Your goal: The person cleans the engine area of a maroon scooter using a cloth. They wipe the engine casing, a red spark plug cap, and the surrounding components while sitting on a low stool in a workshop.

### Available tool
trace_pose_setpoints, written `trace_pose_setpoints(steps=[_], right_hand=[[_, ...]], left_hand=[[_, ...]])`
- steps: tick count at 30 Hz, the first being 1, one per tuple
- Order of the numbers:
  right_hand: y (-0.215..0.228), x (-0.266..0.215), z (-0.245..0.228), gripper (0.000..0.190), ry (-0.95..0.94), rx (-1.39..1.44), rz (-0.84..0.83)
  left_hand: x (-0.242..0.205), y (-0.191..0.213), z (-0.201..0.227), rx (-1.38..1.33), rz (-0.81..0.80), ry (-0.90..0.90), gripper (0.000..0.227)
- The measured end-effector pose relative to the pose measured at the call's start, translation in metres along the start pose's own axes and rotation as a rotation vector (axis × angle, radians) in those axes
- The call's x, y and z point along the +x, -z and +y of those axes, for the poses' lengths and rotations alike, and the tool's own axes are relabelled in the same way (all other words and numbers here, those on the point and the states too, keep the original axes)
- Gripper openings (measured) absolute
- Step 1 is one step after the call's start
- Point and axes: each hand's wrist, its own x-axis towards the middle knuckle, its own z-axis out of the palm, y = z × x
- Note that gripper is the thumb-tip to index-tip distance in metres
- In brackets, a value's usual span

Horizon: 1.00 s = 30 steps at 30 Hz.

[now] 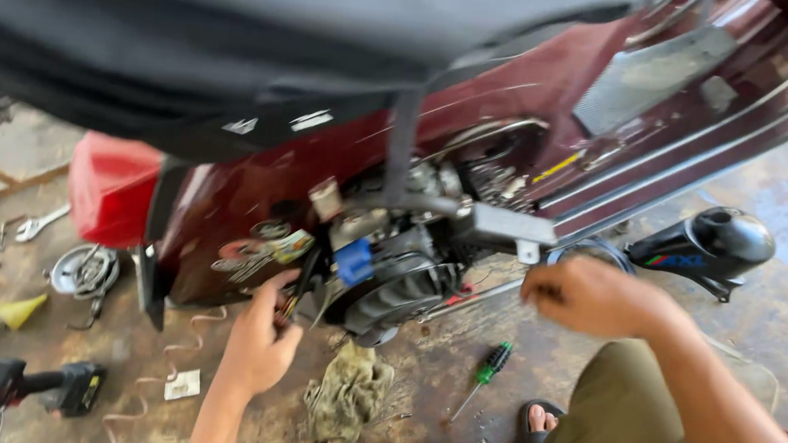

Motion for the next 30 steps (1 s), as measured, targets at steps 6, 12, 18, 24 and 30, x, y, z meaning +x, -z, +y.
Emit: trace_pose_setpoints(steps=[6, 12, 18, 24, 30], right_hand=[[0.044, 0.041, 0.058, 0.025, 0.049, 0.197, 0.681], [0.046, 0.12, 0.062, 0.023, 0.402, 0.01, 0.758], [0.025, 0.171, 0.065, 0.026, 0.007, -0.071, 0.563], [0.017, 0.205, 0.074, 0.031, -0.108, -0.148, 0.47], [0.007, 0.216, 0.095, 0.044, -0.094, -0.099, 0.484]], left_hand=[[0.013, -0.016, 0.024, 0.03, 0.165, 0.05, 0.043], [0.025, -0.021, 0.043, 0.111, 0.289, 0.066, 0.027], [0.012, -0.021, 0.062, 0.426, 0.422, -0.218, 0.012], [0.014, -0.051, 0.131, 0.383, 0.645, -0.656, 0.013], [0.047, -0.072, 0.219, 0.415, 0.457, -0.958, 0.02]])
